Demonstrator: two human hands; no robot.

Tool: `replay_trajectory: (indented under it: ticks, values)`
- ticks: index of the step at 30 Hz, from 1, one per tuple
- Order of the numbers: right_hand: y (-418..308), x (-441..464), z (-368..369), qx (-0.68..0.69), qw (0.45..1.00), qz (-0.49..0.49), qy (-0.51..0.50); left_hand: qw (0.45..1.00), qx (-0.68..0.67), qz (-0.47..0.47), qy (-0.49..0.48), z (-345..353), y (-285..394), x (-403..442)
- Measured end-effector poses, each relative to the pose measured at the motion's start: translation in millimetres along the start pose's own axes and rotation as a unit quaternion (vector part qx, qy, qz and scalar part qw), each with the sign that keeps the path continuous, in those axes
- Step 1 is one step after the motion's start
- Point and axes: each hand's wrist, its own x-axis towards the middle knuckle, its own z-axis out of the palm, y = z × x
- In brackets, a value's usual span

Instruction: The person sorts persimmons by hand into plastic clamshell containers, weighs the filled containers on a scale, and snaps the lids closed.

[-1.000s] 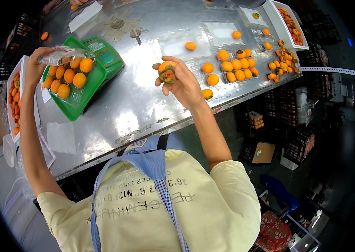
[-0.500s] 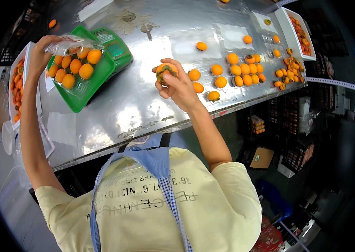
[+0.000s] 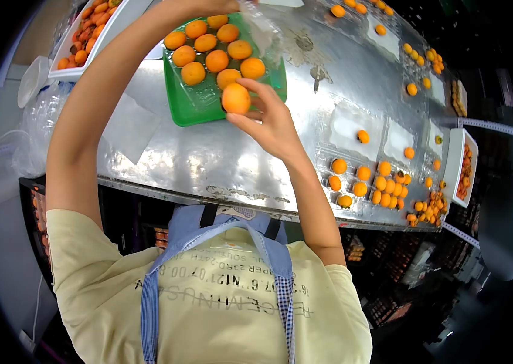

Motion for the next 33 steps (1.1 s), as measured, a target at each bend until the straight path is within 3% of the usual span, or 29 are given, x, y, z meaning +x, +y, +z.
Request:
replay_trajectory:
  ticks: [3, 7, 10, 16, 22, 25, 28, 33]
  values:
    - [-3.9, 37.7, 17.3, -0.278, 0.954, -0.108, -0.043, 0.999, -0.024, 0.020, 0.022, 1.0, -2.0, -1.4]
    - [2.6, 67.0, 32.5, -0.465, 0.864, -0.174, -0.087, 0.995, -0.034, 0.048, 0.087, 5.7, -5.8, -7.4]
    - [5.1, 78.8, 33.0, -0.521, 0.820, -0.186, -0.147, 0.991, -0.038, 0.047, 0.117, 7.6, -5.6, -12.0]
    - [7.9, 89.2, 31.8, -0.530, 0.807, -0.181, -0.189, 0.981, -0.011, 0.098, 0.166, 17.7, -13.8, -13.0]
    - [-1.2, 75.7, 38.5, -0.494, 0.828, -0.233, -0.126, 0.988, -0.031, 0.076, 0.130, 10.0, -9.9, -26.4]
    - [0.2, 53.2, 39.1, -0.418, 0.871, -0.244, -0.089, 0.972, -0.048, 0.084, 0.216, 11.3, -2.3, -54.2]
    - [15.3, 28.9, 41.5, -0.358, 0.907, -0.210, -0.079, 0.980, -0.065, 0.061, 0.179, 10.7, -5.4, -72.2]
    - [12.7, 43.2, 47.2, -0.375, 0.905, -0.198, -0.028, 0.982, -0.036, 0.087, 0.162, 8.4, -18.0, -48.8]
